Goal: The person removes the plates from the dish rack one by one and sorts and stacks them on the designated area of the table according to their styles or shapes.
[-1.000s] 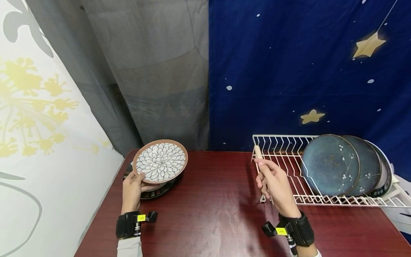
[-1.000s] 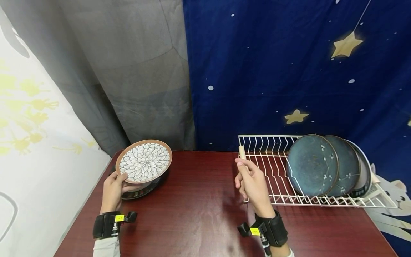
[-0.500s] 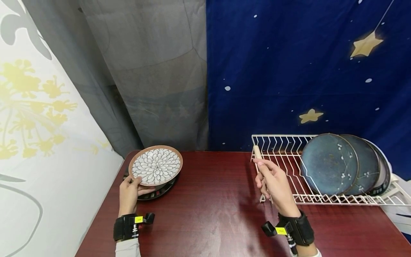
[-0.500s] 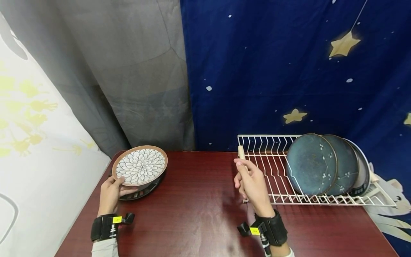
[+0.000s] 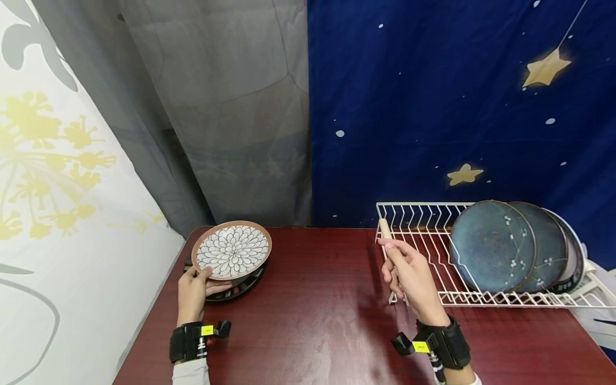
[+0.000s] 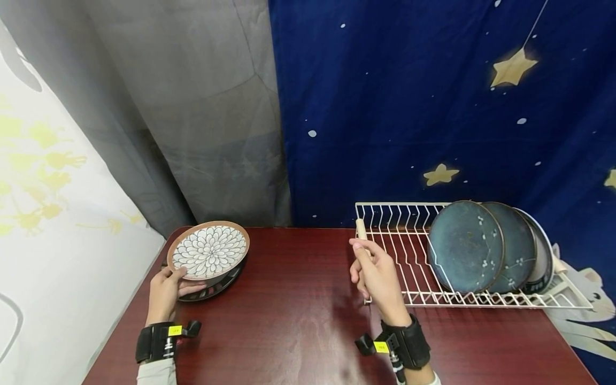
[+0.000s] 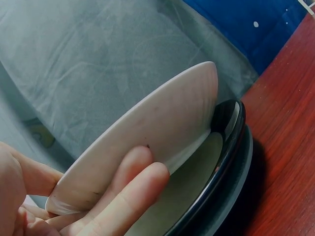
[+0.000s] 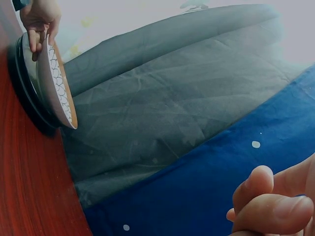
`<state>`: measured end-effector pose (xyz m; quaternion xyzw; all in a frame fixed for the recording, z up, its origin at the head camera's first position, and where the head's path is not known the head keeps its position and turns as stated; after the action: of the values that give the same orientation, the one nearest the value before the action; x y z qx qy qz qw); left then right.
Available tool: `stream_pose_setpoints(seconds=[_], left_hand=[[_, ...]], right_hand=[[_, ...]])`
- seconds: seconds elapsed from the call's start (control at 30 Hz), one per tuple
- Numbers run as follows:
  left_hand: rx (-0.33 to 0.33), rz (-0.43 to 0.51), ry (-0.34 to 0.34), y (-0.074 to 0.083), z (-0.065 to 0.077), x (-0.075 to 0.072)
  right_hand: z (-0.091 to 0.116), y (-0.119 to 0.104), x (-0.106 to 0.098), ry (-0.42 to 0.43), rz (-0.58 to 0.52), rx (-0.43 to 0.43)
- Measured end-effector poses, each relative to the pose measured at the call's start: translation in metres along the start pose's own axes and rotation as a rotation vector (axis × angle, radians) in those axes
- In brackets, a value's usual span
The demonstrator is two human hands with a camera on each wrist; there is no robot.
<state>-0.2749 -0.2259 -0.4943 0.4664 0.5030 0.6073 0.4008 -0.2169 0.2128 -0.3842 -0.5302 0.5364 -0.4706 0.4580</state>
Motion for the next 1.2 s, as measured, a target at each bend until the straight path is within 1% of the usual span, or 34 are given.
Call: stream_pose_setpoints(seconds=[0.03, 0.07, 0.1, 0.17, 0.2, 0.27, 0.3, 0.33, 0.43, 0.5, 0.73, 0.8, 0.93, 1.1, 1.2], left_hand=[[-0.001, -0.010, 0.000, -0.002, -0.001, -0.001], [0.008, -0.013, -0.004, -0.008, -0.005, -0.005], [0.025, -0.011, -0.005, -0.017, -0.011, -0.009], [0.038, 0.000, 0.005, -0.035, -0.023, -0.018], [0.048, -0.002, -0.001, -0.042, -0.028, -0.022], [0.036, -0.014, 0.003, -0.043, -0.028, -0.023], [0.024, -0.026, 0.004, -0.038, -0.025, -0.021], [-0.001, -0.046, 0.008, -0.031, -0.020, -0.018], [-0.049, -0.113, 0.007, -0.008, -0.004, -0.009], [-0.058, -0.143, 0.002, -0.004, -0.001, -0.010], [-0.087, -0.133, -0.021, -0.004, -0.001, -0.015], [-0.095, -0.147, -0.019, -0.005, -0.001, -0.015], [-0.115, -0.226, -0.001, -0.004, 0.000, -0.017], [-0.135, -0.307, 0.046, -0.004, 0.002, -0.022], [-0.144, -0.348, 0.062, -0.005, 0.003, -0.025]], right_hand=[[-0.001, 0.002, -0.001, 0.000, -0.003, -0.001], [-0.002, 0.004, -0.001, 0.000, -0.004, -0.003], [-0.003, 0.006, -0.002, 0.000, -0.006, -0.004], [-0.004, 0.011, -0.003, -0.003, -0.011, -0.011], [-0.005, 0.013, -0.004, -0.004, -0.012, -0.015], [-0.006, 0.015, -0.004, -0.005, -0.014, -0.021], [-0.006, 0.016, -0.004, -0.005, -0.015, -0.023], [-0.006, 0.016, -0.004, -0.005, -0.015, -0.023], [-0.006, 0.016, -0.003, -0.002, -0.011, -0.017], [-0.006, 0.016, -0.003, -0.002, -0.006, -0.013], [-0.005, 0.018, -0.003, -0.008, 0.000, -0.005], [-0.005, 0.018, -0.004, -0.008, -0.003, -0.001], [-0.005, 0.018, -0.004, -0.009, -0.011, 0.000], [-0.005, 0.019, -0.003, -0.014, -0.013, -0.001], [-0.005, 0.020, -0.003, -0.019, -0.012, 0.000]])
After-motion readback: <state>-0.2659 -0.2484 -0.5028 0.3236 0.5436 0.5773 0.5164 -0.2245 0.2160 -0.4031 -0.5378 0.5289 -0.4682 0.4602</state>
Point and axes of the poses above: each hand's wrist, its own z-axis away from the middle knuckle, its own x-axis out of the palm, y = z × x, the point moved 4 cm from there along -z, towards the middle knuckle
